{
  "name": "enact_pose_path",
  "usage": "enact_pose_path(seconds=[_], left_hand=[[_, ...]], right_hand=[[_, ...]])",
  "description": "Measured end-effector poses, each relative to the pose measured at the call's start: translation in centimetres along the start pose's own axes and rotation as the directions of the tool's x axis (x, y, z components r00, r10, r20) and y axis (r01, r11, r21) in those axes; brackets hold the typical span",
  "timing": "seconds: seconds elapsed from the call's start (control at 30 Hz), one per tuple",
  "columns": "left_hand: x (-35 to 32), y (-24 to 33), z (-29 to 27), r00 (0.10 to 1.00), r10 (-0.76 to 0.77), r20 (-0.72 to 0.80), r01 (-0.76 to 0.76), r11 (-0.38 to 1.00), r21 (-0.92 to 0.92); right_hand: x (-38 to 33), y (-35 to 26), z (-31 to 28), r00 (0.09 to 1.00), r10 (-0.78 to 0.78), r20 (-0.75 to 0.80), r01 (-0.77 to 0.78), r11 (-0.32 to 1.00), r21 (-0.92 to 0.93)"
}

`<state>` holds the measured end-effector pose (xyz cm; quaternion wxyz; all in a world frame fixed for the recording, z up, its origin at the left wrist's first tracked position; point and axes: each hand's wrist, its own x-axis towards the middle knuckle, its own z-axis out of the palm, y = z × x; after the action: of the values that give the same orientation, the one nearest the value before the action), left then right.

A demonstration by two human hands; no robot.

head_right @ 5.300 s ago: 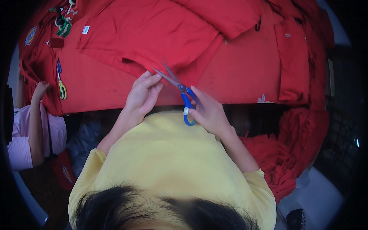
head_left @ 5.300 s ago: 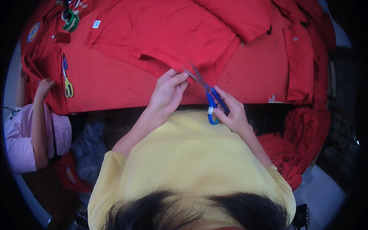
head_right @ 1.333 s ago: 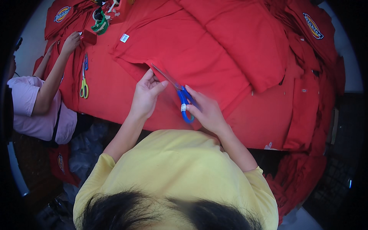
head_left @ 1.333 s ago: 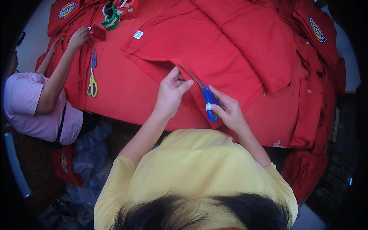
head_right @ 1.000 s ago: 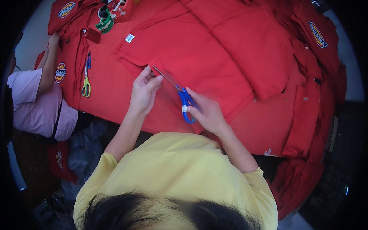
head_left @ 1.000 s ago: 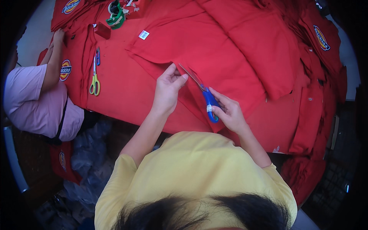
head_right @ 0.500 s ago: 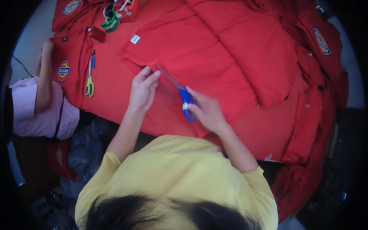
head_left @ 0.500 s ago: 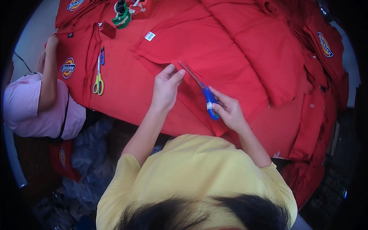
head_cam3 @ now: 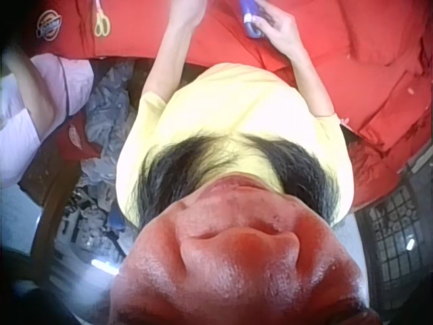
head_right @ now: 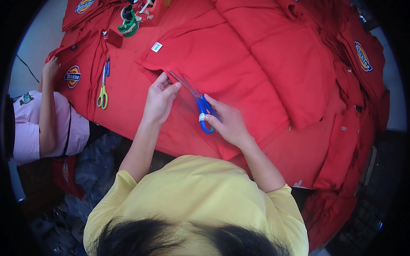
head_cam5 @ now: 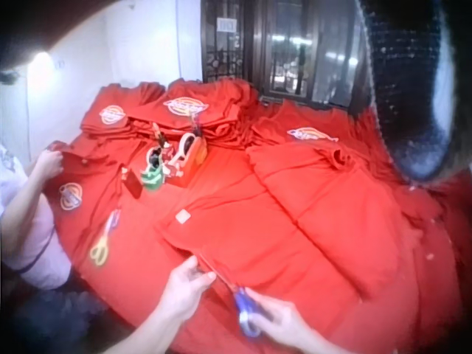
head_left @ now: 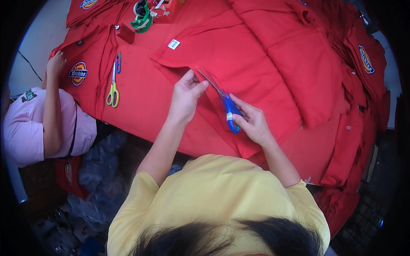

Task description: The person picks up, unfolds, and aligns red t-shirts one at a time on a table, uses shears to trim tags or threads from the neck area, and then folds each shirt.

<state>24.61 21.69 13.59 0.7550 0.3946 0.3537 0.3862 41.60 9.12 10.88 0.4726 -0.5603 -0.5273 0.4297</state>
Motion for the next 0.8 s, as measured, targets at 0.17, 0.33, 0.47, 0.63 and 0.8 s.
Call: enact_pose_path(seconds=[0.17,0.33,0.47,0.63,0.8], left_hand=[[-0.5,0.6,0.2,0.999,0.05,-0.004,-0.05,0.997,0.058],[0.8,0.3,-1.3,0.999,0.023,-0.039,-0.024,0.999,-0.026],[0.4,0.9,-0.1,0.997,0.046,-0.068,-0.04,0.995,0.087],[0.1,0.8,-0.4,0.999,0.042,-0.017,-0.04,0.99,0.137],[1.1,1.3,-0.5,0.983,0.131,-0.126,-0.143,0.985,-0.099]], right_hand=[[1.1,-0.5,-0.4,0.985,0.158,0.073,-0.165,0.98,0.107],[1.4,-1.1,-0.4,0.976,0.204,0.08,-0.204,0.979,-0.008],[2.0,1.2,0.1,0.991,-0.13,0.016,0.131,0.984,-0.122],[2.8,-0.4,-0.3,0.994,0.09,0.063,-0.089,0.996,-0.003],[3.0,-1.0,-0.3,0.991,0.099,0.085,-0.096,0.995,-0.036]])
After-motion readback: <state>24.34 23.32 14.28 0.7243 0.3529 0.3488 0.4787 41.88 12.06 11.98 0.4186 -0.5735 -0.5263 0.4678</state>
